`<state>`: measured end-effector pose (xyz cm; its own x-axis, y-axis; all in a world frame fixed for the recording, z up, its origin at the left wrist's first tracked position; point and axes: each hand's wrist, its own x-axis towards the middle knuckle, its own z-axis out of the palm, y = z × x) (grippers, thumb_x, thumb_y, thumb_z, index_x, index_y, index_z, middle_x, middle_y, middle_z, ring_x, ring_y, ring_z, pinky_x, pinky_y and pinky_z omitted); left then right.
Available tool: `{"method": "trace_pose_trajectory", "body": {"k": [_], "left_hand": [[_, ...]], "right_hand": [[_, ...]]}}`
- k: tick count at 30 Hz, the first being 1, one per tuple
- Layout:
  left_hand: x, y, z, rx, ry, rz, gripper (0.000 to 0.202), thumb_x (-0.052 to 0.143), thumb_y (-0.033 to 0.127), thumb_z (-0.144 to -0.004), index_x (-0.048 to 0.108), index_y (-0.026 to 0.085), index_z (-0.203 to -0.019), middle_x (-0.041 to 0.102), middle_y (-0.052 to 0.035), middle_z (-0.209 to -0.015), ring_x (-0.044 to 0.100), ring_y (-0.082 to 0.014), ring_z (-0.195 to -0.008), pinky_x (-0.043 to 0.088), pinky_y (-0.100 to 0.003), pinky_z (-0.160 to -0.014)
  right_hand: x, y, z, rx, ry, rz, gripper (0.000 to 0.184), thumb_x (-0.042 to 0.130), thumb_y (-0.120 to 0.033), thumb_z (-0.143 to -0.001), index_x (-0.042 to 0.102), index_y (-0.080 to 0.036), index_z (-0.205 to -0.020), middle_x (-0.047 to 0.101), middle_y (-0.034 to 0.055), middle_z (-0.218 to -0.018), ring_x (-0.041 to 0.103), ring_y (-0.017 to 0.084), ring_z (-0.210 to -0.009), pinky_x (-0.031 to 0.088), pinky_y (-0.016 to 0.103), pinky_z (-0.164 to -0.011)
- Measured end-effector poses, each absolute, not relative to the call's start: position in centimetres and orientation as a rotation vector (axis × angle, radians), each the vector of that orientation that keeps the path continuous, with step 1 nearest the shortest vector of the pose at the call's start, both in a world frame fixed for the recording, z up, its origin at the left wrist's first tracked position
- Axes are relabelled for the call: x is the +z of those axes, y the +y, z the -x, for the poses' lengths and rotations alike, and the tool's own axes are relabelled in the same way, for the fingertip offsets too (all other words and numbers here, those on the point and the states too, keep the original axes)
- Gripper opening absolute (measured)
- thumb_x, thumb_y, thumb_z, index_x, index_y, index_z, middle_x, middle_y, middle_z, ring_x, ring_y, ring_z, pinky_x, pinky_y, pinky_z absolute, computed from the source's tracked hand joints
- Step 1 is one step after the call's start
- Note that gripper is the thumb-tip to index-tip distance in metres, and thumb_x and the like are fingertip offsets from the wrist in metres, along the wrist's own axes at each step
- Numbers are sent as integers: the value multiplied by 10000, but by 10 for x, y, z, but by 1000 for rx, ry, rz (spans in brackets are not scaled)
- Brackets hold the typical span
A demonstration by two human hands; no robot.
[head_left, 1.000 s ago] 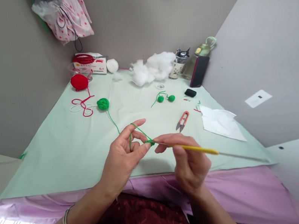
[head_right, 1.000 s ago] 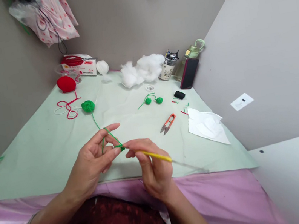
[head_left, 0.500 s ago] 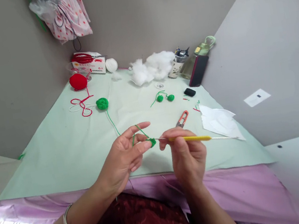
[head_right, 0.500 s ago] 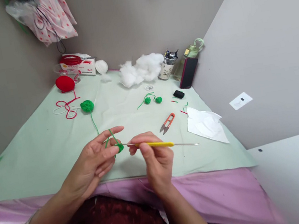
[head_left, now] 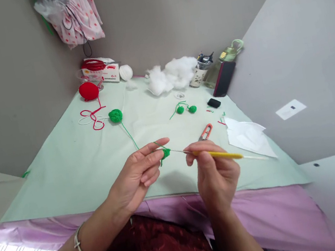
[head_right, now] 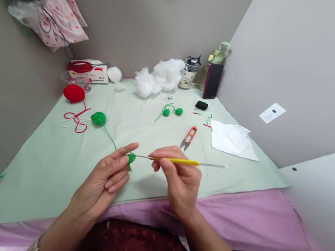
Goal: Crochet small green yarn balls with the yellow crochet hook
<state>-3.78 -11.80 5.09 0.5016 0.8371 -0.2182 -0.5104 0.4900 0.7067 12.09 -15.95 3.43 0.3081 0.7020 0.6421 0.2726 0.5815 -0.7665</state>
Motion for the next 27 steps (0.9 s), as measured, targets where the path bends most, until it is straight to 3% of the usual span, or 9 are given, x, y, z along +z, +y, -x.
{"method": "trace_pose_trajectory", "body": {"k": [4, 6, 9, 21, 27], "left_hand": [[52, -122, 36, 922, 661, -744, 273, 855, 246, -809, 814, 204, -1075, 599, 37, -750, 265, -6, -463, 222, -171, -401], [51, -125, 34, 907, 666, -808, 300, 855, 253, -805, 811, 217, -1099, 645, 19, -793, 305, -22, -485, 251, -181, -411], [47, -126, 34, 909, 681, -866, 340, 852, 257, -808, 801, 228, -1143, 690, -7, -868, 369, -39, -525, 292, -187, -437], [47, -126, 40, 943, 750, -948, 304, 833, 319, -847, 805, 281, -1148, 637, -4, -1001, 377, -1, -495, 282, -199, -437], [46, -126, 40, 955, 754, -967, 242, 821, 310, -860, 817, 286, -1102, 620, 13, -946, 352, 7, -484, 255, -189, -423]], "right_hand": [[37, -156, -118, 554, -1253, 884, 183, 610, -220, -1010, 789, -260, -1005, 761, 34, -917, 667, 156, -741, 551, 311, -629], [35, -156, -116, 521, -1297, 905, 174, 626, -219, -1001, 794, -258, -1021, 780, 46, -953, 689, 176, -811, 570, 323, -665], [33, -157, -116, 527, -1274, 933, 171, 627, -221, -1003, 793, -259, -1023, 776, 35, -916, 674, 162, -758, 570, 318, -663], [31, -158, -122, 747, -1177, 906, 203, 588, -313, -1032, 767, -218, -1026, 802, 70, -963, 717, 169, -739, 605, 335, -663], [30, -156, -121, 767, -1161, 879, 189, 600, -314, -1027, 760, -214, -1005, 803, 66, -943, 720, 164, -721, 612, 323, -650]]}}
